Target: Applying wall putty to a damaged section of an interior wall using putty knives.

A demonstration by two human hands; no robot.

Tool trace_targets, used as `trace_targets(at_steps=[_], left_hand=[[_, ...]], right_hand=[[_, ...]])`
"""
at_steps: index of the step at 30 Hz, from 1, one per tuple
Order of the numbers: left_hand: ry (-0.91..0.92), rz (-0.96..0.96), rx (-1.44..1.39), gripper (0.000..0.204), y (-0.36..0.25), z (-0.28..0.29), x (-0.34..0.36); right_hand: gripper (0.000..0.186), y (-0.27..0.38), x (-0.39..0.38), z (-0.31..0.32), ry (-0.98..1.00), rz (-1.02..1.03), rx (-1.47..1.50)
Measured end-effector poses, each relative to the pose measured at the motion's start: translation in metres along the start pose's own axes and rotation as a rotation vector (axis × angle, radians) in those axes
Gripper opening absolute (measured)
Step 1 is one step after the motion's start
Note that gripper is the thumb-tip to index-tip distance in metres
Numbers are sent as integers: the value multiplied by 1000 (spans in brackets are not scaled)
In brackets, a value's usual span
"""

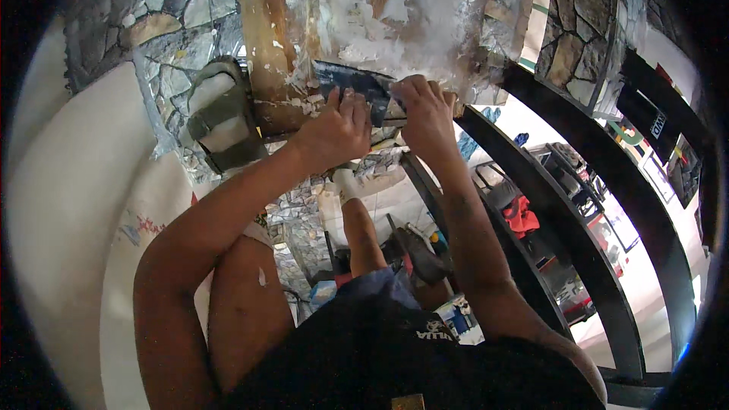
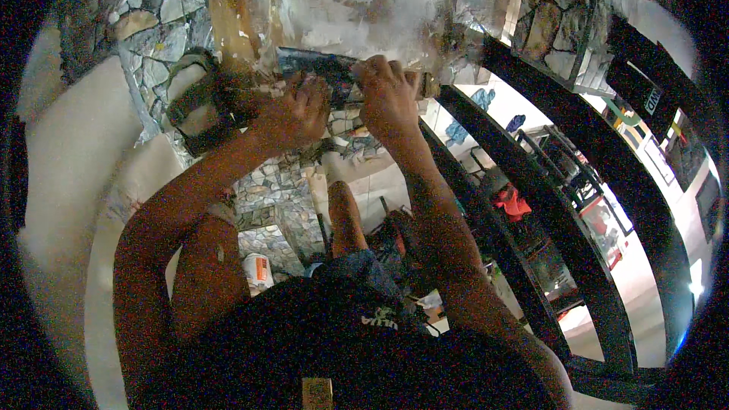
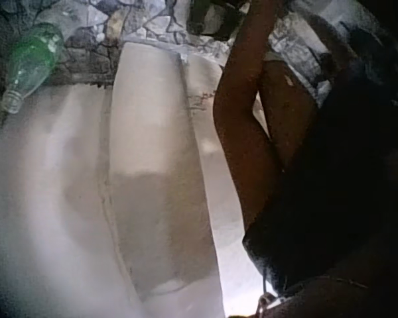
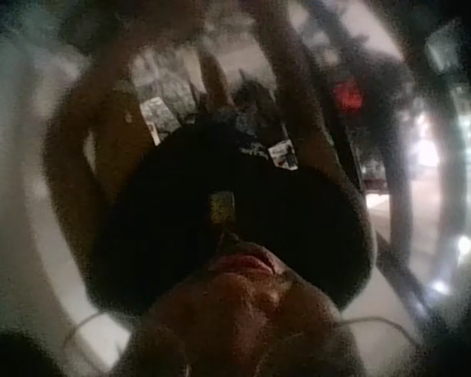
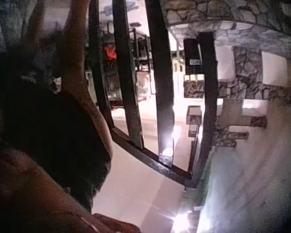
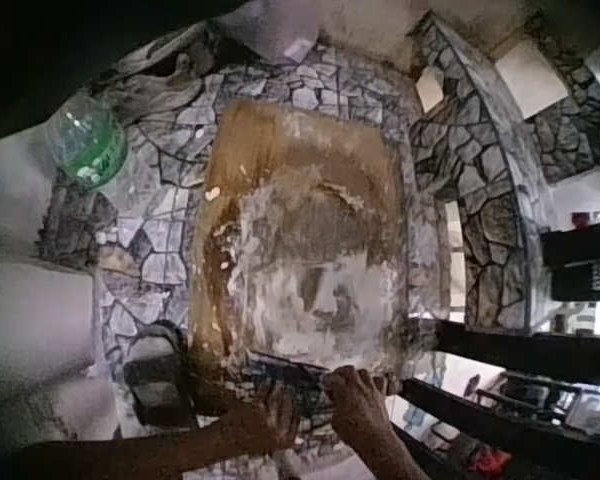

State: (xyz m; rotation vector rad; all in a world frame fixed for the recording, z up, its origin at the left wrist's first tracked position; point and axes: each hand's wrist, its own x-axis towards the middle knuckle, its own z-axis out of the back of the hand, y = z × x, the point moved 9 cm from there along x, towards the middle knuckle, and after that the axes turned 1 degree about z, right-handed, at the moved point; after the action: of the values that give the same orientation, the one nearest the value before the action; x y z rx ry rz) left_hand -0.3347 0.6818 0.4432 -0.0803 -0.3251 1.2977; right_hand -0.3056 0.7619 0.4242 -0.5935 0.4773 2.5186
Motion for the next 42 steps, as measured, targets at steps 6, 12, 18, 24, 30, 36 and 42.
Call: trace_targets(at_steps=[6, 12, 18, 24, 30, 36, 42], left_hand=[[-59, 48, 53, 29, 2, 7, 1], [7, 77, 7, 27, 5, 3, 2], [-161, 195, -111, 25, 14, 17, 0], [-83, 109, -92, 23, 10, 10, -7], [110, 166, -446, 30, 6, -19, -7], [-79, -10, -134, 18, -7, -8, -3], [-28, -50, -100, 21, -7, -3, -2]], right_hand=[[36, 25, 16, 0, -3, 70, 89], [38, 41, 25, 2, 132, 104, 278], [38, 48, 45, 6, 145, 151, 198], [34, 71, 51, 7, 256, 228, 248], [34, 72, 53, 1, 315, 121, 187], [35, 66, 60, -17, 455, 129, 138], [39, 72, 66, -13, 367, 180, 208]])
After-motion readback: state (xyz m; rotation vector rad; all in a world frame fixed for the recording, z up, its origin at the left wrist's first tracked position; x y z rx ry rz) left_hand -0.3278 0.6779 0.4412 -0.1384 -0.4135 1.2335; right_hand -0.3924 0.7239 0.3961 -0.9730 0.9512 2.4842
